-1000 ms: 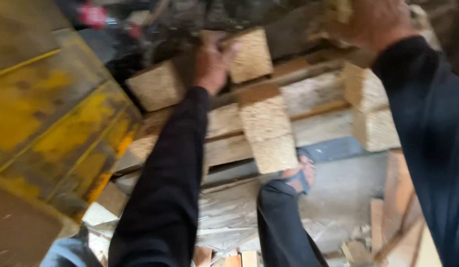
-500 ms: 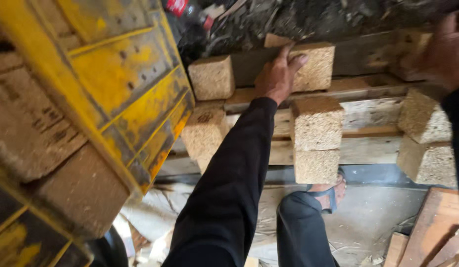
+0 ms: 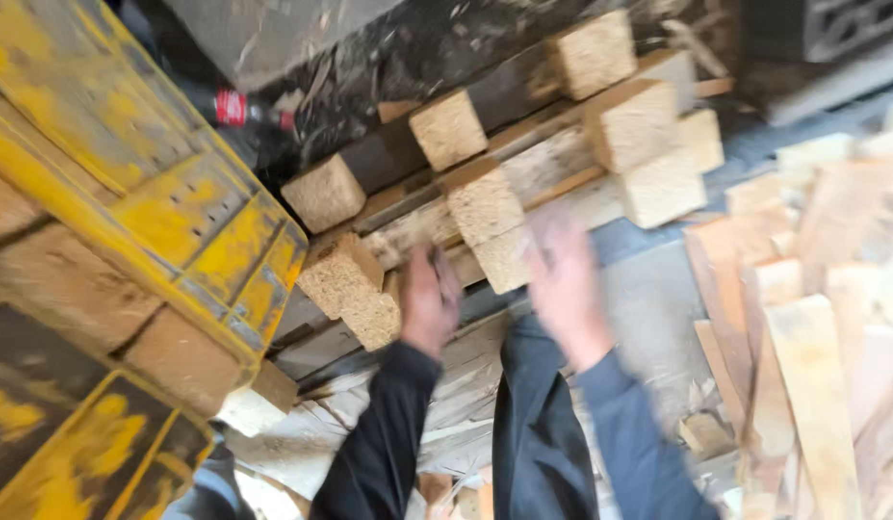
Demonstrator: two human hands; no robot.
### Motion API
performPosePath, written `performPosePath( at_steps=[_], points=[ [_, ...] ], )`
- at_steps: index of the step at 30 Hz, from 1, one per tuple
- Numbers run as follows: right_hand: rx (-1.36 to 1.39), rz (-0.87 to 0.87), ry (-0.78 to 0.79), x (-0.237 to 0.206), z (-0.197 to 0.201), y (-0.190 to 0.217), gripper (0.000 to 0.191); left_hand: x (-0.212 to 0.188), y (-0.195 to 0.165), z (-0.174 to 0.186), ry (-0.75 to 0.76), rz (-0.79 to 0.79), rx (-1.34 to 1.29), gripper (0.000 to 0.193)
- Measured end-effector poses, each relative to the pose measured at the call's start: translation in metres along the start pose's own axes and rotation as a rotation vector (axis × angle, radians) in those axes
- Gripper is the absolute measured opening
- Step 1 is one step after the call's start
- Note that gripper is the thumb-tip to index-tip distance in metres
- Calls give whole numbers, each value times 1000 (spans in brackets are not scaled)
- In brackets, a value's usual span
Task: The person assembles wooden pallets by placing small wooden blocks and planks onto a pallet frame and securing them with nails using a hammer. The person repeatedly positions the wood pieces and hammers nails to fasten them.
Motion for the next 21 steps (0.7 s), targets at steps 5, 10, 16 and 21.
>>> performPosePath(
  at_steps=[5, 10, 16, 21],
  points=[
    [919, -1023, 153, -127, 1, 22, 28, -111, 64, 9, 788, 372, -385, 35],
    [462, -329, 34, -145, 63, 89, 28, -200, 73, 5, 263, 258, -62, 40],
    [581, -248, 112, -124, 165, 180, 29, -338, 45, -29, 303, 193, 32, 37],
    [477, 106, 167, -111, 258, 275, 27, -440, 18, -50, 457, 14, 110, 28]
  ],
)
Point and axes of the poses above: each hand's wrist, its own x-axis towards the middle knuckle, its own z-axis out of the back of the hand, y = z × x, the point moved 2 cm from there along x, towards the middle knuckle, and after that the axes turned 5 degrees about -y, right-handed, at the moved point
